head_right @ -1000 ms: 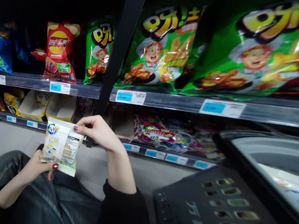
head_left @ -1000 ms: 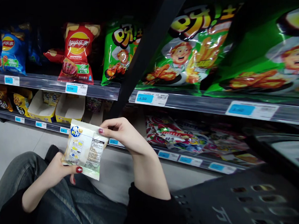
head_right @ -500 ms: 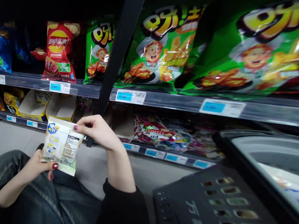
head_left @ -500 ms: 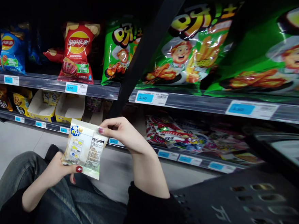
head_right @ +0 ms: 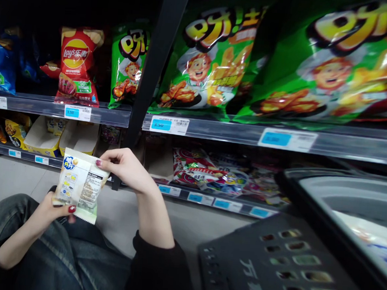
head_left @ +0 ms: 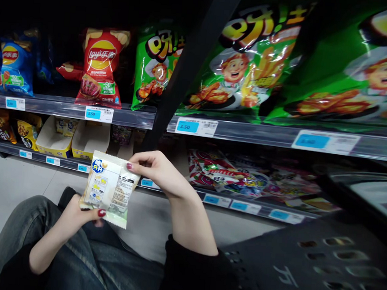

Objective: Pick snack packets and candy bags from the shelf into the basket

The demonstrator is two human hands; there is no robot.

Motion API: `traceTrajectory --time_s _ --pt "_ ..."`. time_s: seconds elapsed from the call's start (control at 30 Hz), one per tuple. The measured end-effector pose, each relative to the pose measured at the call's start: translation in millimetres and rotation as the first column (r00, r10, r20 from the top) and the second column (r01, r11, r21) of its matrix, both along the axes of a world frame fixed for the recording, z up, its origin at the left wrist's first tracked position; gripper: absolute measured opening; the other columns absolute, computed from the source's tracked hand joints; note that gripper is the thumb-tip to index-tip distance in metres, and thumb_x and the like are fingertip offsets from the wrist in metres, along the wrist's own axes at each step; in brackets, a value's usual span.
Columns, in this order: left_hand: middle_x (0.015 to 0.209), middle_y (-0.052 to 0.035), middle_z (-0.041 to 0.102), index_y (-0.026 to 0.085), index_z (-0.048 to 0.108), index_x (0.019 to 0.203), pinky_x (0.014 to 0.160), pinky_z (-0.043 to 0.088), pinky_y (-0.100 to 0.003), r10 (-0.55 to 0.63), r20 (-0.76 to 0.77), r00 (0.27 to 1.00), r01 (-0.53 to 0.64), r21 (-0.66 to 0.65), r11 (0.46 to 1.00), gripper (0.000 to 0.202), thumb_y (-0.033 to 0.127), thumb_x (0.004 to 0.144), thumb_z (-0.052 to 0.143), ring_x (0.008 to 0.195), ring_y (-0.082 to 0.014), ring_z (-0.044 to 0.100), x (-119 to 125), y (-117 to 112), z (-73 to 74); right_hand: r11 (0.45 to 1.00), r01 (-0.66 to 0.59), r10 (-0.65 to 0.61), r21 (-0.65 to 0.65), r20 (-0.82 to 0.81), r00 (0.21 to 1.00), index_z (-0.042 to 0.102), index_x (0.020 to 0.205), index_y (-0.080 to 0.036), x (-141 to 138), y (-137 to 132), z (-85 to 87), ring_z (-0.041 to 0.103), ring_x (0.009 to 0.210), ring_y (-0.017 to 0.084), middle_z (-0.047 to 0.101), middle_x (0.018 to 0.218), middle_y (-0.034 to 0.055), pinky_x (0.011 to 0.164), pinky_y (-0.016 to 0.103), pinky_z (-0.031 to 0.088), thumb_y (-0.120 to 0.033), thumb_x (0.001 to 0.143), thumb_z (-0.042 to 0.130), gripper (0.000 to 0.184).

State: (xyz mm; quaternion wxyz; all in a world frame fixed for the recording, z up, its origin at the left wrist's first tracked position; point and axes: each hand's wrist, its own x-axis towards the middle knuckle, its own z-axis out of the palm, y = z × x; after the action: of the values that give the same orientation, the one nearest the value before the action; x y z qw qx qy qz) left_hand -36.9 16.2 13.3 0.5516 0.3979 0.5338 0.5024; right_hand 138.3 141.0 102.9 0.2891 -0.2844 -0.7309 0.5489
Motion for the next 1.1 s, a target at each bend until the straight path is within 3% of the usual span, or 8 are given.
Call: traceTrajectory --time_s 0.07,0.2,0.3,0.57,0.73,0.83,0.93,1.1 --pt "0.093 -0.0097 0.068 0.014 0.064 0.095 0.068 0.052 -0.031 0.128 -0.004 0.992 -0.126 0.106 0.986 0.036 0.024 0.061 0.072 0.082 -0.0224 0.062 0 2 -2.5 0.999 0.031 -0.031 0.012 0.005 0.999 0.061 0.060 -0.013 -4 -5 2.8 0.048 0.052 0.010 0.055 0.056 -0.0009 0.051 0.022 0.038 -0.030 0.067 0.061 0.019" --pt "0.142 -0.0090 0.030 0.028 0.032 0.132 0.097 0.037 -0.039 0.107 0.065 0.992 -0.123 0.357 0.926 0.079 0.027 0.063 0.071 0.129 -0.0274 0.027 7 1 -4.5 0.982 0.159 -0.174 0.104 0.152 0.973 0.058 0.060 -0.015 -26 -25 5.5 0.051 0.049 0.010 0.054 0.053 -0.0010 0.048 0.021 0.038 -0.026 0.071 0.054 0.016" --pt "0.138 -0.0106 0.035 0.026 0.036 0.128 0.095 0.038 -0.041 0.018 0.178 0.984 -0.087 0.389 0.917 0.081 0.030 0.057 0.075 0.126 -0.0306 0.032 13 -1 -8.3 0.969 0.183 -0.216 0.168 0.202 0.955 0.054 0.062 -0.016 -51 -42 1.2 0.057 0.053 0.012 0.057 0.055 -0.0003 0.051 0.022 0.041 -0.018 0.071 0.053 0.009" --pt "0.094 -0.0065 0.066 0.016 0.053 0.103 0.072 0.054 -0.036 0.202 0.279 0.939 -0.233 0.082 0.969 0.041 0.022 0.065 0.070 0.084 -0.0231 0.063 4 2 -5.8 0.996 0.065 -0.071 0.064 0.093 0.993 0.057 0.083 -0.018 -71 -52 -9.0 0.062 0.070 0.013 0.064 0.076 0.0014 0.064 0.023 0.047 -0.018 0.074 0.052 0.010" --pt "0.096 -0.0102 0.067 0.014 0.051 0.102 0.055 0.057 -0.034 0.189 0.385 0.904 -0.221 0.042 0.974 0.043 0.019 0.064 0.069 0.080 -0.0283 0.065 2 -1 4.0 0.921 0.309 -0.359 0.237 0.210 0.909 0.055 0.102 -0.016 -44 -23 -14.7 0.060 0.079 0.018 0.062 0.097 0.0095 0.072 0.033 0.047 -0.034 0.070 0.061 0.038" --pt "0.091 -0.0109 0.069 0.013 0.051 0.101 0.048 0.056 -0.033 0.201 0.407 0.891 -0.228 0.016 0.974 0.047 0.022 0.060 0.072 0.073 -0.0286 0.066 4 -1 6.9 0.997 0.059 -0.066 0.039 0.227 0.972 0.054 0.107 -0.013 -40 -14 -21.9 0.060 0.088 0.020 0.061 0.106 0.0129 0.077 0.034 0.048 -0.039 0.068 0.064 0.048" --pt "0.086 -0.0111 0.069 0.012 0.053 0.098 0.049 0.055 -0.034 0.217 0.379 0.900 -0.232 -0.006 0.973 0.048 0.026 0.058 0.074 0.072 -0.0291 0.066 6 1 6.2 0.955 -0.239 0.259 -0.175 0.099 0.961 0.060 0.097 -0.013 -47 -15 -26.9 0.061 0.088 0.020 0.066 0.100 0.0096 0.075 0.031 0.049 -0.038 0.069 0.063 0.038" --pt "0.098 -0.0111 0.068 0.013 0.053 0.104 0.078 0.051 -0.039 0.230 0.182 0.956 -0.250 0.098 0.963 0.047 0.030 0.064 0.070 0.091 -0.0275 0.062 1 6 -5.5 0.953 -0.181 0.199 -0.242 0.054 0.978 0.065 0.082 -0.010 -55 -12 -35.8 0.063 0.075 0.020 0.069 0.087 0.0086 0.067 0.030 0.051 -0.036 0.063 0.068 0.032"
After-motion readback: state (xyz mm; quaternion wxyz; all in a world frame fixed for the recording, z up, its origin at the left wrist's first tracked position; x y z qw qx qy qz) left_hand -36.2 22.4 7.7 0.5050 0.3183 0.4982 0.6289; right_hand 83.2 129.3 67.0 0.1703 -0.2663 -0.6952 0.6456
